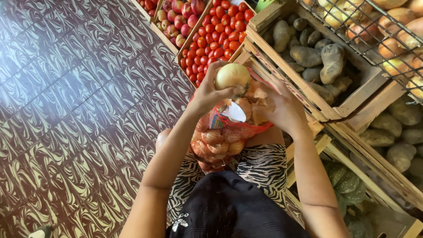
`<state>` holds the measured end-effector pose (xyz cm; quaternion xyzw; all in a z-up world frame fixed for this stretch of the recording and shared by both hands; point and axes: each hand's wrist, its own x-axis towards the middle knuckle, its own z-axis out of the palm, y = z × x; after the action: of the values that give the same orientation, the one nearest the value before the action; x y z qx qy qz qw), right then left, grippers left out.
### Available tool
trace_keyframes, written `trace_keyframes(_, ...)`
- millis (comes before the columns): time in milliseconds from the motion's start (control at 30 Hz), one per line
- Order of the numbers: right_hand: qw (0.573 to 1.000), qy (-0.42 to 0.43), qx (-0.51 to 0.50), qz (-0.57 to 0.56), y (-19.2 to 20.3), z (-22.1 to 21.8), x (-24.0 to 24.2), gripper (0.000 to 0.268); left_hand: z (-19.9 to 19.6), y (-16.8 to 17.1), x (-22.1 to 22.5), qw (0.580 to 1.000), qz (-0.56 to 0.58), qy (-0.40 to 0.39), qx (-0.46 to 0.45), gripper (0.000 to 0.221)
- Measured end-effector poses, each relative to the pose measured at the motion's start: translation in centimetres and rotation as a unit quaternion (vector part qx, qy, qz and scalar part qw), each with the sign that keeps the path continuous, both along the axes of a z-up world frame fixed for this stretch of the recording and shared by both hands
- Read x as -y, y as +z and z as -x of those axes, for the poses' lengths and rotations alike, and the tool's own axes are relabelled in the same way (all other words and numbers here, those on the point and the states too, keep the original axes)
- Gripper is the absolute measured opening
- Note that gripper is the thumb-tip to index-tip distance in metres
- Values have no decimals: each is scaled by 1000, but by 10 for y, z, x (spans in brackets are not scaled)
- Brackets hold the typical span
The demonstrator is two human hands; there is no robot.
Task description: The person peels onions by hand, removing the dry outer skins and placing the cleaned onions into a red mesh bag.
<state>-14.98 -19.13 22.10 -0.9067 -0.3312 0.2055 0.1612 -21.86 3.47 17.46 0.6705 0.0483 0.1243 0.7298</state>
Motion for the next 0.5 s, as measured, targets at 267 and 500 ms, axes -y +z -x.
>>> trace_keyframes(267, 769, -119, -363, -512, -92, -25, 3, 101, -21, 22, 39, 968, -234, -58, 66, 83)
trace_keyframes(500, 607, -339, -428, -577, -52, -58, 38, 47, -41, -31, 26, 899, -401, -151, -87, 57)
